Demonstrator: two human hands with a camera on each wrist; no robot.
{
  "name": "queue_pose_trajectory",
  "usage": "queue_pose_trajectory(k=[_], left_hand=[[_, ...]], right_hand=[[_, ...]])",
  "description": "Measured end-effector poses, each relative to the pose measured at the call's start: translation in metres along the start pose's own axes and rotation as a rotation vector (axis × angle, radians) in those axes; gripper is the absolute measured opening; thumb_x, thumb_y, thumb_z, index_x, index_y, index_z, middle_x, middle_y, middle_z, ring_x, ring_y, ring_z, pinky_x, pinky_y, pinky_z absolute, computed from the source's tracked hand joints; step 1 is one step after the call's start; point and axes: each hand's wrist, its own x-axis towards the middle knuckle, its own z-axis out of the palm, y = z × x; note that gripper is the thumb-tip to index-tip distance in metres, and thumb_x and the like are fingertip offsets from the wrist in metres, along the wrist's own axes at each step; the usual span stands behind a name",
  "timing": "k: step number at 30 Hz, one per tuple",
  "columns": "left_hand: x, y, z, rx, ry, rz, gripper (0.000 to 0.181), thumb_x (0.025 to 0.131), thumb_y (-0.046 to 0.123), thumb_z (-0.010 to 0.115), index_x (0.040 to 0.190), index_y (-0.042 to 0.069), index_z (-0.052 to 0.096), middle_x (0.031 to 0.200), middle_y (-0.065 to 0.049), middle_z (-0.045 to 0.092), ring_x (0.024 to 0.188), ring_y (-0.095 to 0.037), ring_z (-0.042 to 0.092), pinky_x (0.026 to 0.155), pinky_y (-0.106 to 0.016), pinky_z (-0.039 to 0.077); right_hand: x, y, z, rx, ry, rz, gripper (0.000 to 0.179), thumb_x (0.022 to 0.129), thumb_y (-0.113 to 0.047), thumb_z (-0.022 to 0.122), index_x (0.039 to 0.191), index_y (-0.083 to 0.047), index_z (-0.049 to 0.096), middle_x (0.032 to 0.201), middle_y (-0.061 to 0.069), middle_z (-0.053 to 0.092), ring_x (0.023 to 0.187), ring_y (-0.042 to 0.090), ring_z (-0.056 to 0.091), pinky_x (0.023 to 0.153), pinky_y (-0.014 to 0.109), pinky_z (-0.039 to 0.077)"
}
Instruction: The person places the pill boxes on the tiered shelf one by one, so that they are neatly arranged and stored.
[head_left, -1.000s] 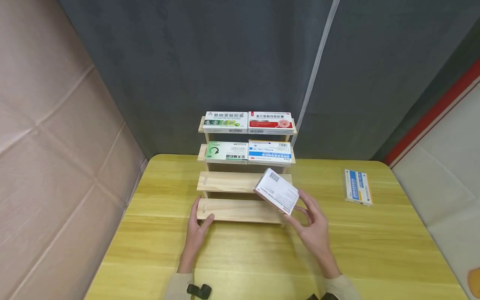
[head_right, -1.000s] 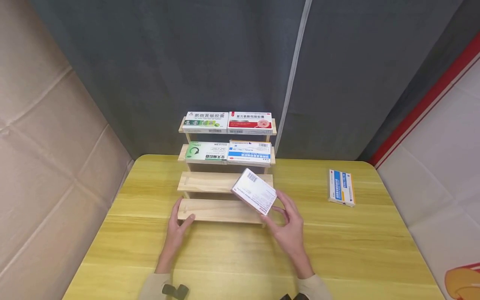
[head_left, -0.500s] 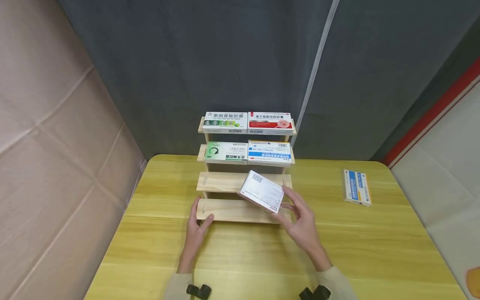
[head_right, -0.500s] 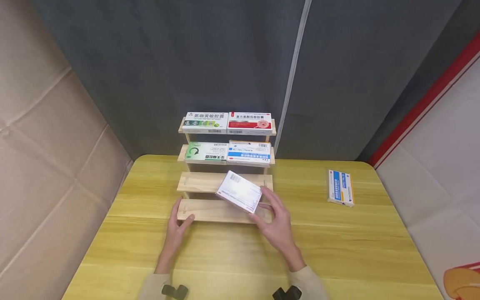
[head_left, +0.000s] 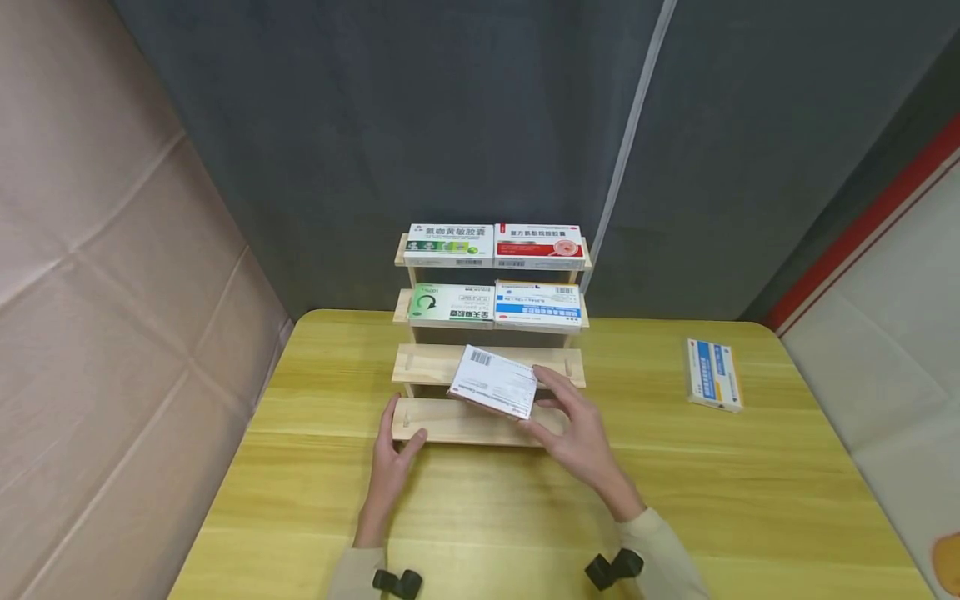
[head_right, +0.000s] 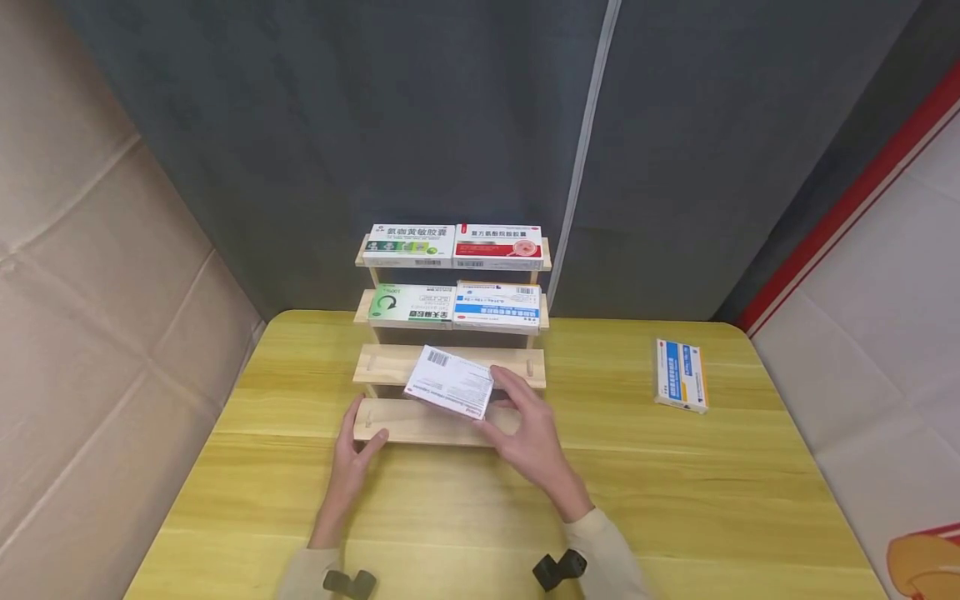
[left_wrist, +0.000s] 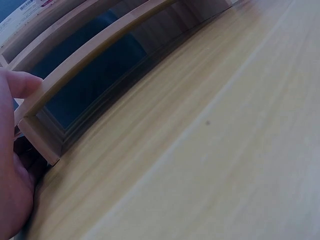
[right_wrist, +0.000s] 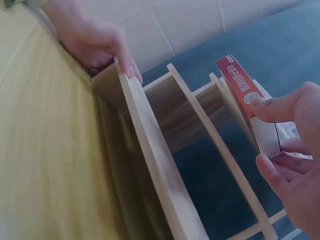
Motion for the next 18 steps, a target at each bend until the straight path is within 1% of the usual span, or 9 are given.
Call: queue_pose_trajectory(k=[4,7,13,18], left_hand=[[0.0,0.0,0.0,-0.015,0.002,-0.002,0.077,0.098,0.019,0.066,0.161,0.014,0.023,0.169,-0.012,0.022,0.156,-0.038,0.016,0.126,-0.064,0.006],[0.0,0.0,0.0,-0.024,-0.002,-0.009,0.077,0.098,0.019,0.066,0.162,0.015,0.023,0.169,-0.012,0.023,0.156,-0.036,0.018,0.127,-0.063,0.007],[0.001,-0.002,0.0,-0.037,-0.014,-0.016,0.079,0.097,0.018,0.067,0.162,0.013,0.021,0.169,-0.012,0.022,0.156,-0.036,0.018,0.127,-0.062,0.008],[0.001,-0.003,0.0,-0.058,-0.023,-0.012,0.079,0.098,0.016,0.065,0.162,0.011,0.02,0.168,-0.014,0.024,0.155,-0.036,0.021,0.128,-0.059,0.011]], right_hand=[[0.007,-0.004,0.004,-0.023,-0.036,-0.025,0.077,0.075,0.005,0.085,0.145,-0.001,0.053,0.15,0.017,0.052,0.128,0.033,0.059,0.094,0.042,0.06],[0.012,-0.007,0.006,-0.034,-0.052,-0.04,0.078,0.075,0.005,0.085,0.145,0.0,0.052,0.15,0.019,0.051,0.13,0.035,0.058,0.094,0.042,0.06],[0.017,-0.008,0.011,-0.064,-0.088,-0.033,0.078,0.076,0.004,0.085,0.146,0.0,0.051,0.151,0.021,0.05,0.121,0.035,0.065,0.093,0.042,0.06],[0.022,-0.01,0.016,-0.063,-0.113,-0.013,0.077,0.078,0.001,0.084,0.147,-0.001,0.05,0.152,0.02,0.049,0.127,0.035,0.061,0.095,0.039,0.06]])
